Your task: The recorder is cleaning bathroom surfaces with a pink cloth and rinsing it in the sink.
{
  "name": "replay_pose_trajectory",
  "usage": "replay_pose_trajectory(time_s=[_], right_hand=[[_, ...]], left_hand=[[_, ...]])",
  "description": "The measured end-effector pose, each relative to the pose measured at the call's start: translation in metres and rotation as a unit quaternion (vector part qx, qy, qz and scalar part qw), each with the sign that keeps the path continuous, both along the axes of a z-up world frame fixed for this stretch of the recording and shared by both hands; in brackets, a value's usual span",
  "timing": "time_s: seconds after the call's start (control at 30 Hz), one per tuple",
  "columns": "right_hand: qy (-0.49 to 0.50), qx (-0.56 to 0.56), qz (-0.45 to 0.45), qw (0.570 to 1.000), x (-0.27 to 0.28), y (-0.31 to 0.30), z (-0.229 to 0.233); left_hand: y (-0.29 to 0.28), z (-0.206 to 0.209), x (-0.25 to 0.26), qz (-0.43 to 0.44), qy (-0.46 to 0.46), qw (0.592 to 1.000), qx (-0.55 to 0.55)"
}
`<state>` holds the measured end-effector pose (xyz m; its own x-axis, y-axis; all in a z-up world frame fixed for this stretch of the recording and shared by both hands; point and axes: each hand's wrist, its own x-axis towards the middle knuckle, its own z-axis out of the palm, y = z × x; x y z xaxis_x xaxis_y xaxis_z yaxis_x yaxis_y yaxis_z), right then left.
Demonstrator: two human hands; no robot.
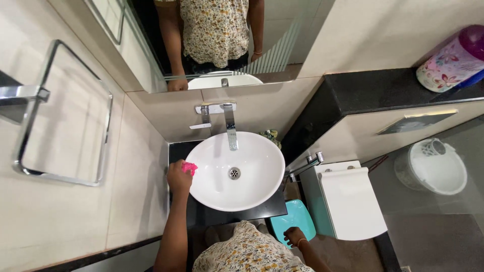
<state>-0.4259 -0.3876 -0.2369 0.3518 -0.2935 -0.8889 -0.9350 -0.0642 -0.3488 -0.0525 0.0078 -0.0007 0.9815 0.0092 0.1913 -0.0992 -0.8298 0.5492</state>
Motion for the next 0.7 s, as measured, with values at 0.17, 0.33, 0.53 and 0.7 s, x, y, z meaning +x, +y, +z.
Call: replay_pose_trajectory(time_s=[0.17,0.33,0.53,0.7], right_hand=[[-0.024,0.001,0.006,1.0,0.014,-0.01,0.017],[-0.044,0.012,-0.003,0.999,0.011,-0.031,0.011],[-0.014,0.051,-0.043,0.998,-0.021,-0.064,-0.033],[-0.003,0.002,-0.012,1.0,-0.031,-0.073,-0.04]], left_hand=[[-0.003,-0.011,-0.001,0.026,-0.029,0.999,-0.004],[-0.003,-0.011,0.002,0.017,-0.064,0.998,0.022],[-0.009,0.008,-0.007,0.038,-0.02,0.999,-0.005],[-0.006,0.002,-0.003,0.016,-0.051,0.998,-0.022]])
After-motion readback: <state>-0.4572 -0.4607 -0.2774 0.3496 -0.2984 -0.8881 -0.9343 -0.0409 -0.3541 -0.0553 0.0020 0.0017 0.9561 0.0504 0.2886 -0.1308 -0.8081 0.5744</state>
